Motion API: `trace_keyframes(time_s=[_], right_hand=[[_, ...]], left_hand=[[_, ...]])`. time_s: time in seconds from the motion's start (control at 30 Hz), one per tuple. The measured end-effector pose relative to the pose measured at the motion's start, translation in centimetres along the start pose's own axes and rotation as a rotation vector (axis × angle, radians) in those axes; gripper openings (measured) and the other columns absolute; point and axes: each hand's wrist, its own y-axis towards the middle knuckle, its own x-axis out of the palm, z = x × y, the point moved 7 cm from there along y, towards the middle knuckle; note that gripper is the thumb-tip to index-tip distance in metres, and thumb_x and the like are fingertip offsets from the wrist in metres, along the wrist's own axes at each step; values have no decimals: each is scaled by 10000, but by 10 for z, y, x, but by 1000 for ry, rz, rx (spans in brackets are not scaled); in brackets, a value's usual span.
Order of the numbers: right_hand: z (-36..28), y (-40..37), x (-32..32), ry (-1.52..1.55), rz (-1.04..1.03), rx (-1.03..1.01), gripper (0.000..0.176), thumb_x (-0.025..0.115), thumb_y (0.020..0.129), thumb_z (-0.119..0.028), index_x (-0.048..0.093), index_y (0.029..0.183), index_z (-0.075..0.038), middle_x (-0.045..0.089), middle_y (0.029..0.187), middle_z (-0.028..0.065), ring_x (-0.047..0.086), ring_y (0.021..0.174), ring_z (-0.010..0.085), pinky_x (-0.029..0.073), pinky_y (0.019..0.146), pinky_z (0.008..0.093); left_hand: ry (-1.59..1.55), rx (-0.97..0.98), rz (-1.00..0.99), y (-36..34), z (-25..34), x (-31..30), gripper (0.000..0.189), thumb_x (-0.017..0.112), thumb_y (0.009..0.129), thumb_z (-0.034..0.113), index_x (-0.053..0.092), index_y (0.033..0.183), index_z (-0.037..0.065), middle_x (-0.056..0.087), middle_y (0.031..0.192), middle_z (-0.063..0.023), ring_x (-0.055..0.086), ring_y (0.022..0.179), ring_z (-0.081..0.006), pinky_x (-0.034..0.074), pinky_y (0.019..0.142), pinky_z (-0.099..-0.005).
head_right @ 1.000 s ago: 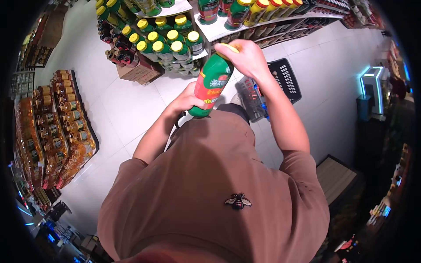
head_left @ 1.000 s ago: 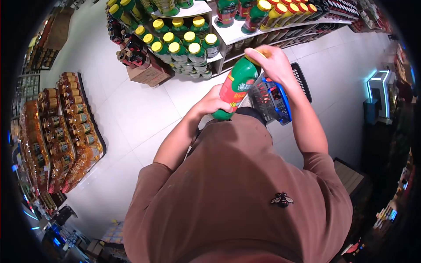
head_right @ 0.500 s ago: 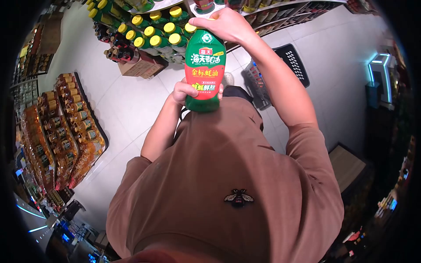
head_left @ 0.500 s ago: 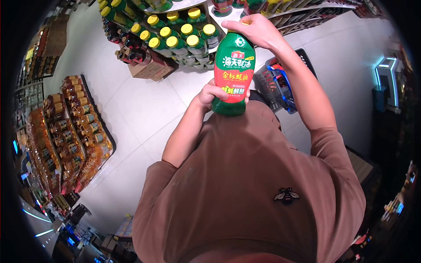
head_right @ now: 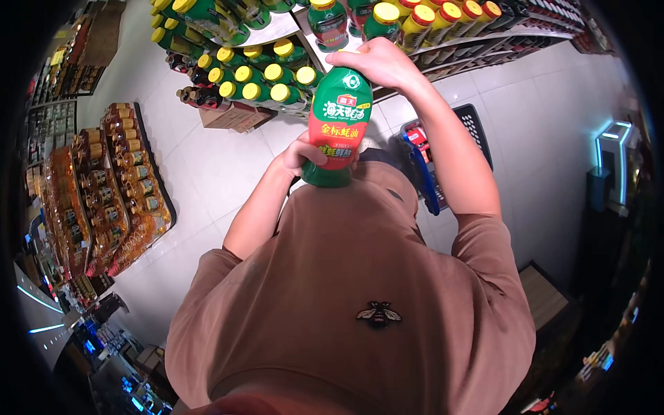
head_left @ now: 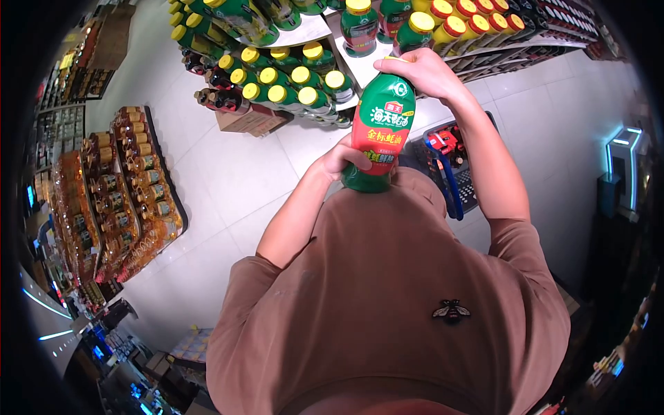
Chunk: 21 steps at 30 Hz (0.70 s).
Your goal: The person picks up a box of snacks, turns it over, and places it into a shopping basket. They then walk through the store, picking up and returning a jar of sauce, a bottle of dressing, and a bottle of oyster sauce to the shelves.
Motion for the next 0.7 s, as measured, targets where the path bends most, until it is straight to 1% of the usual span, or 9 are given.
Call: trace_keyframes(time_s=[0.07, 0.17, 0.3, 0.4, 0.47, 0.6, 0.63, 0.67, 0.7], right_hand=[[2, 9, -6, 26, -11, -19, 436, 754, 847, -460, 745, 773, -30, 681, 717, 3, 598, 648, 68, 472, 624, 235], [3, 23, -13, 17, -16, -47, 441, 754, 849, -459, 753, 792, -22, 700, 738, 15, 613, 662, 71, 484, 642, 240], [-1, 35, -13, 61, -77, -25, 454, 750, 855, -455, 759, 815, -3, 715, 762, 25, 632, 690, 74, 505, 685, 254], [4, 50, -8, 75, -96, -63, 549, 750, 778, -582, 787, 814, -35, 735, 771, 76, 685, 716, 143, 533, 751, 289], [3, 60, -5, -5, -113, -77, 545, 748, 770, -583, 785, 813, -41, 727, 749, 80, 681, 701, 150, 533, 737, 299], [-40, 49, -17, -141, -51, -233, 431, 752, 838, -454, 756, 834, -23, 702, 733, 25, 637, 678, 94, 503, 673, 270], [-56, 44, -24, -277, 61, -335, 482, 750, 803, -504, 741, 845, -24, 707, 727, 81, 681, 676, 189, 526, 679, 323], [-71, 39, -27, -355, 121, -396, 503, 748, 791, -522, 736, 854, -24, 709, 736, 103, 691, 692, 227, 534, 686, 346], [-85, 34, -29, -434, 180, -456, 523, 746, 780, -540, 731, 863, -24, 711, 744, 124, 700, 708, 265, 542, 692, 369]], left_hand=[[2, -5, 3, 8, 3, -2, 800, 666, 481, 78, 551, 1263, -51, 657, 1081, -202, 665, 992, -331, 550, 909, -438], [-62, 10, -6, 15, 8, -4, 781, 672, 525, 23, 528, 1289, -53, 669, 1089, -220, 678, 991, -350, 556, 909, -444], [-80, 9, 12, 17, 14, -3, 820, 663, 518, 63, 506, 1316, -45, 655, 1096, -227, 666, 1003, -363, 554, 916, -447], [-105, 35, 31, 16, 20, -2, 836, 673, 534, 65, 484, 1341, -37, 653, 1114, -237, 667, 1017, -372, 553, 920, -454], [-92, 40, 68, 16, 21, -5, 851, 686, 537, 69, 474, 1356, -29, 654, 1128, -239, 667, 1030, -373, 552, 923, -460], [240, 147, 288, 12, 43, -22, 841, 724, 581, 57, 468, 1379, -6, 660, 1179, -166, 656, 1089, -302, 513, 993, -417], [341, 191, 376, 12, 50, -35, 824, 730, 606, 45, 465, 1385, -2, 653, 1213, -146, 646, 1114, -279, 496, 1017, -403], [442, 235, 464, 12, 57, -50, 808, 736, 632, 32, 462, 1391, 3, 645, 1246, -126, 636, 1138, -256, 479, 1041, -389], [547, 341, 556, 15, 70, -58, 744, 744, 715, 33, 463, 1404, 31, 569, 1353, -86, 504, 1279, -182, 378, 1120, -355]])
